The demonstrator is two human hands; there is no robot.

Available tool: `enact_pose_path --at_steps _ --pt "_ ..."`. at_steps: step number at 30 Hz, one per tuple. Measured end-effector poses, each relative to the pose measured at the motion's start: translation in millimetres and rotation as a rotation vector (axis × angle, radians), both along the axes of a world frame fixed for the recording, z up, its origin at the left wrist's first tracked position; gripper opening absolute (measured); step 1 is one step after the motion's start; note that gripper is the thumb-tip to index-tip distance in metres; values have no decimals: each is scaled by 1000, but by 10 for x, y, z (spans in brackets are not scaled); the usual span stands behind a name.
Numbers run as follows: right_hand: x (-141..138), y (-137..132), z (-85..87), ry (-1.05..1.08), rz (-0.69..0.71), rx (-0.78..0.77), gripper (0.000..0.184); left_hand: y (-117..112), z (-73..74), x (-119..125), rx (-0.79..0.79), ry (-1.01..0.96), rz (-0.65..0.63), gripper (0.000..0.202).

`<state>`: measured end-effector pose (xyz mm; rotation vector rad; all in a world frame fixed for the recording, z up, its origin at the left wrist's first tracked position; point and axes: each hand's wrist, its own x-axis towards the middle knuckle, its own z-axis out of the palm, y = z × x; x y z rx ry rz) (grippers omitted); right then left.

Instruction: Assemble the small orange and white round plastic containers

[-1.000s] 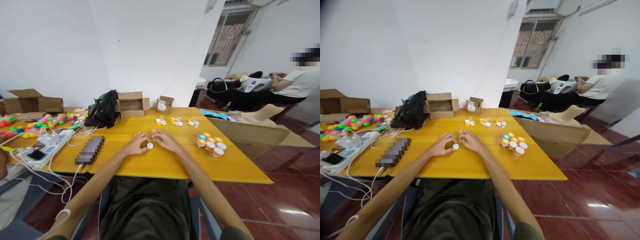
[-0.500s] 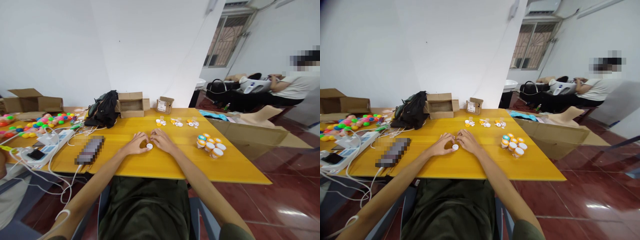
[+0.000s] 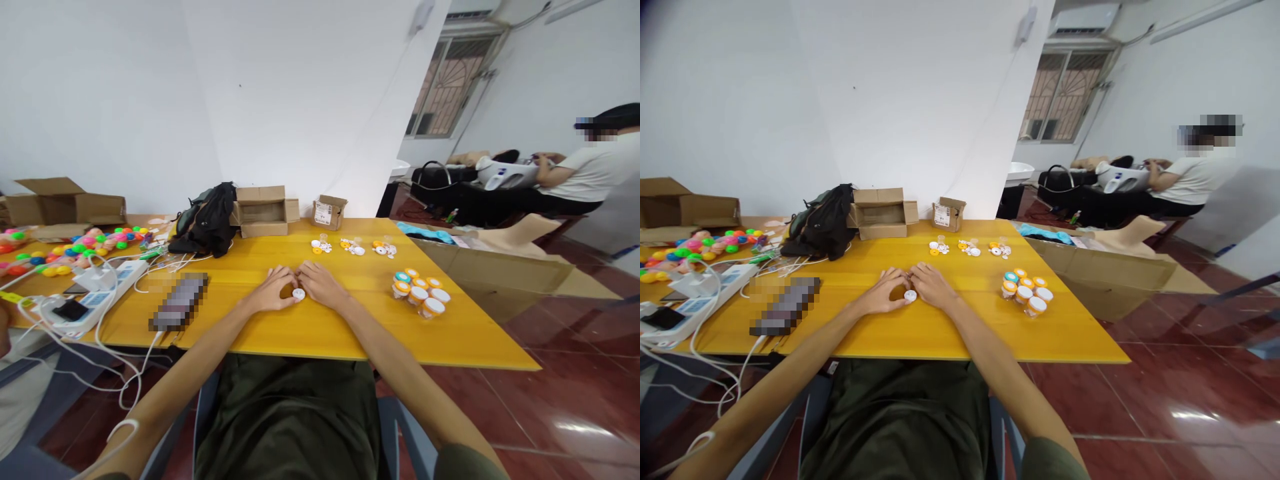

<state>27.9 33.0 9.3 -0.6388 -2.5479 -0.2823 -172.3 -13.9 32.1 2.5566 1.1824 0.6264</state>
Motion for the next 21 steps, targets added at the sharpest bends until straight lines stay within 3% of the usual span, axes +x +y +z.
enact_pose_path --at_steps 11,15,21 --pt "88 -127 83 329 124 -287 16 10 -17 -8 11 -4 32 17" --pt "57 -153 93 337 189 -355 15 19 -18 -9 16 7 50 18" --pt "45 -175 120 300 176 -368 15 16 -13 -4 17 15 49 18"
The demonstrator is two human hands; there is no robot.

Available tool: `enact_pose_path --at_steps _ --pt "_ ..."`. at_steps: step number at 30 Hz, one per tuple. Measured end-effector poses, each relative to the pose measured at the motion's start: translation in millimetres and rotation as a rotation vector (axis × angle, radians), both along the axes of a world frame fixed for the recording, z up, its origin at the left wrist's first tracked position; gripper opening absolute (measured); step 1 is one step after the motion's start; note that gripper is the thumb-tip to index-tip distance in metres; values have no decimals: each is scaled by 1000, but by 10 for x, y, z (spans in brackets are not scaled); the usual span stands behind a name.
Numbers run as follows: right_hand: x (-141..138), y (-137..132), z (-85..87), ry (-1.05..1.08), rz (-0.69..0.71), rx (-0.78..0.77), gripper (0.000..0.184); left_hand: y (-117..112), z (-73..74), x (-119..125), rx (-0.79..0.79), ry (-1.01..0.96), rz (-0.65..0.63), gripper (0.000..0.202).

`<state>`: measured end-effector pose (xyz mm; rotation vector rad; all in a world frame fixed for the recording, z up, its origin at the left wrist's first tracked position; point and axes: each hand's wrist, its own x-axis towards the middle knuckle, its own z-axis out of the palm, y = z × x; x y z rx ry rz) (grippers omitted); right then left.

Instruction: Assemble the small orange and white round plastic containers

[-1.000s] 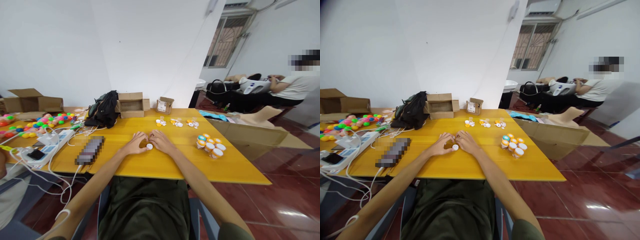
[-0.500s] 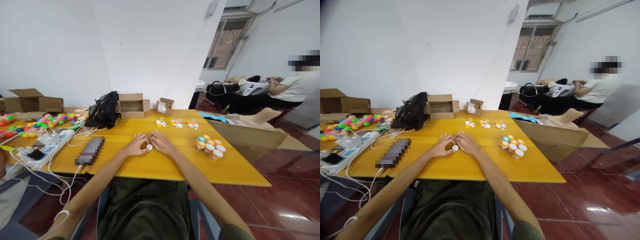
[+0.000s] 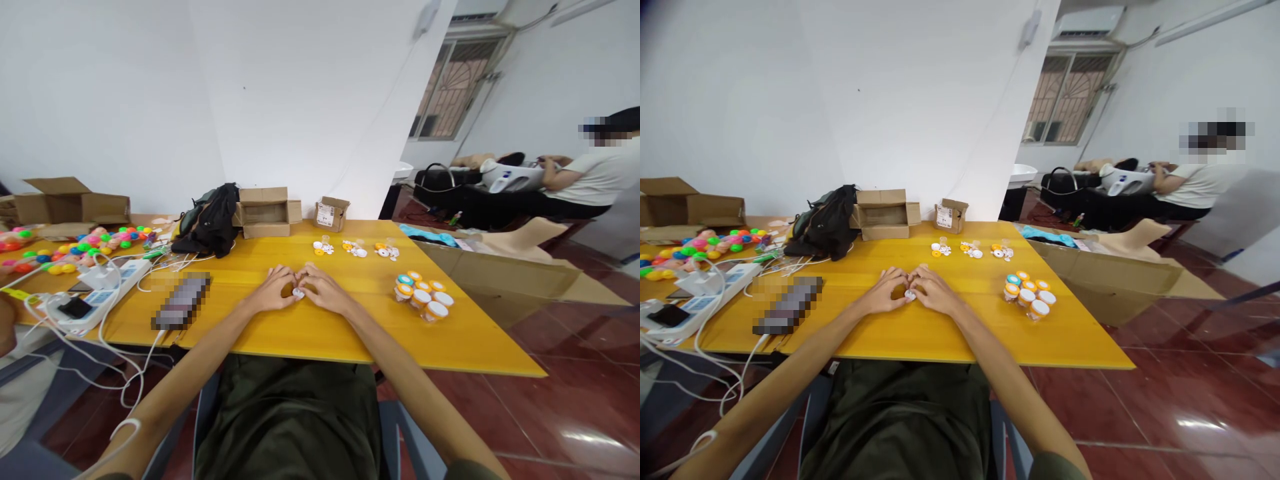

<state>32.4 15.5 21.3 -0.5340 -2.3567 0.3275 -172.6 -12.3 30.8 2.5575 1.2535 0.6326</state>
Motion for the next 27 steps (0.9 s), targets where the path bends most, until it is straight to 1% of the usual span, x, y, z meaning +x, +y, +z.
enact_pose_path --at_steps 7,16,22,27 --pt "18 -45 20 -54 -35 22 15 -6 2 -2 4 -10 -1 20" --pt "17 -40 10 -23 -36 22 19 -26 34 9 -4 -11 1 21" --pt "-21 -35 -8 -40 -79 -50 10 -19 36 10 6 -1 -13 15" --pt "-29 -20 -28 -52 -97 -54 8 -20 38 6 6 -1 -22 14"
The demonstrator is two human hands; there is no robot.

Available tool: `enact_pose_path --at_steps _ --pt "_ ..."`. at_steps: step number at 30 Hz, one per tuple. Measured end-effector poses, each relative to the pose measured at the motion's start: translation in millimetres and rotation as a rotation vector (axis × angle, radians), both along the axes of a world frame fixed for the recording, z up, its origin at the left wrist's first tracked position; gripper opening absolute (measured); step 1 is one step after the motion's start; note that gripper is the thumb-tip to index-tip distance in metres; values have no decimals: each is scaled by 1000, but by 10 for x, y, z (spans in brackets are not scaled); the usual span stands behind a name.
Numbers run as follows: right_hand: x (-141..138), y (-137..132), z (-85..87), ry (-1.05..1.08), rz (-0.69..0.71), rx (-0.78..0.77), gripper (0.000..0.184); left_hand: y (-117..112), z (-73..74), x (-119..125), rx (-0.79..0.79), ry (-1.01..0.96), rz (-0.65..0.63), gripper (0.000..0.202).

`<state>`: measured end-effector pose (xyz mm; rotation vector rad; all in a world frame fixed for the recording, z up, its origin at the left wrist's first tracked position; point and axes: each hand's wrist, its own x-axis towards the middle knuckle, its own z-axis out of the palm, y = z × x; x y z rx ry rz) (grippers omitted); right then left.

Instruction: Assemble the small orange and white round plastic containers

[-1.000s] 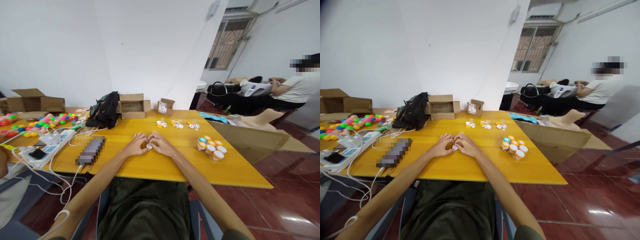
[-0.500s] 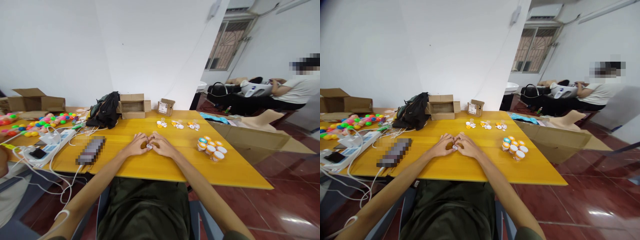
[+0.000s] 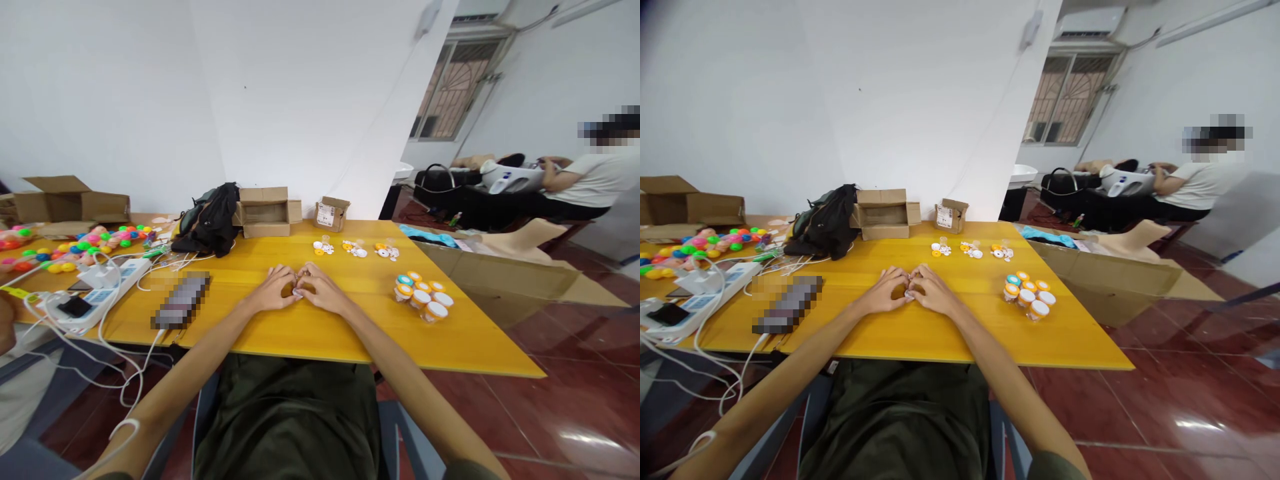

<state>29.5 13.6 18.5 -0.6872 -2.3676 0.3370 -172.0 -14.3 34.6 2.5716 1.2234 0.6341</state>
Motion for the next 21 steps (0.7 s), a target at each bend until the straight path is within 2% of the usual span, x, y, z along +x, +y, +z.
enact_pose_path --at_steps 4,16,21 --pt "10 10 -5 -8 -6 17 6 1 0 -2 5 -2 2 16" --pt "40 -3 51 -106 44 102 15 2 3 -1 0 9 0 18" --pt "40 -15 59 -72 35 108 16 3 0 -1 -9 19 12 20"
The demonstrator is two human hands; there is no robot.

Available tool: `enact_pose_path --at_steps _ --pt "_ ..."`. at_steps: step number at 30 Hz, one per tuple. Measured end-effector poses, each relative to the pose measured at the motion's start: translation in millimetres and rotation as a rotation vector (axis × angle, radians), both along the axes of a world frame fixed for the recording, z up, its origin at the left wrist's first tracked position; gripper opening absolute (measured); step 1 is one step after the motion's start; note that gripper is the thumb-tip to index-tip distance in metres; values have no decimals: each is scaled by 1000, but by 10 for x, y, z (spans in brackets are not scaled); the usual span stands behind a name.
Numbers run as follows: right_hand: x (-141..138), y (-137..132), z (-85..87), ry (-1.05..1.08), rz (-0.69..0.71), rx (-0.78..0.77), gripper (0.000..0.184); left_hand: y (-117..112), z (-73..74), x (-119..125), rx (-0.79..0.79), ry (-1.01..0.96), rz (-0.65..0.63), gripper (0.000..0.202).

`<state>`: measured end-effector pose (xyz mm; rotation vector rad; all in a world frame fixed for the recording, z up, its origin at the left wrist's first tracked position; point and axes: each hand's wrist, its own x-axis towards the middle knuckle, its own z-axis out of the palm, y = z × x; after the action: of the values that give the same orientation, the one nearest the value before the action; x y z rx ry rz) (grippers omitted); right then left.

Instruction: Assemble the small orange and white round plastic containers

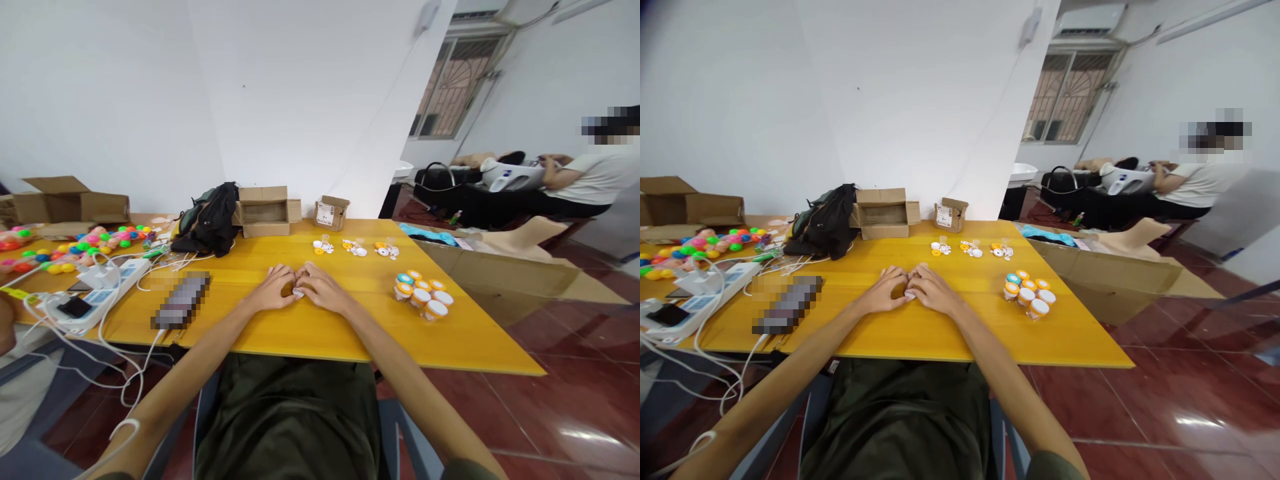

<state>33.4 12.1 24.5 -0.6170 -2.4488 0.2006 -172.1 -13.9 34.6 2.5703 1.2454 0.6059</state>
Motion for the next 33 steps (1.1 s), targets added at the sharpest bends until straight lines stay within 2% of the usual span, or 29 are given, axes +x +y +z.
enact_pose_path --at_steps 13,21,25,33 --pt "-8 9 -38 -80 -15 186 19 10 -15 -5 17 3 -2 22" --pt "-7 -7 -32 -53 -31 152 18 23 -25 -12 14 6 1 21" --pt "16 17 -42 38 -107 136 19 14 -30 -14 14 -11 -2 16" --pt "53 150 -120 208 -361 191 17 10 -31 -4 33 -21 -10 15"
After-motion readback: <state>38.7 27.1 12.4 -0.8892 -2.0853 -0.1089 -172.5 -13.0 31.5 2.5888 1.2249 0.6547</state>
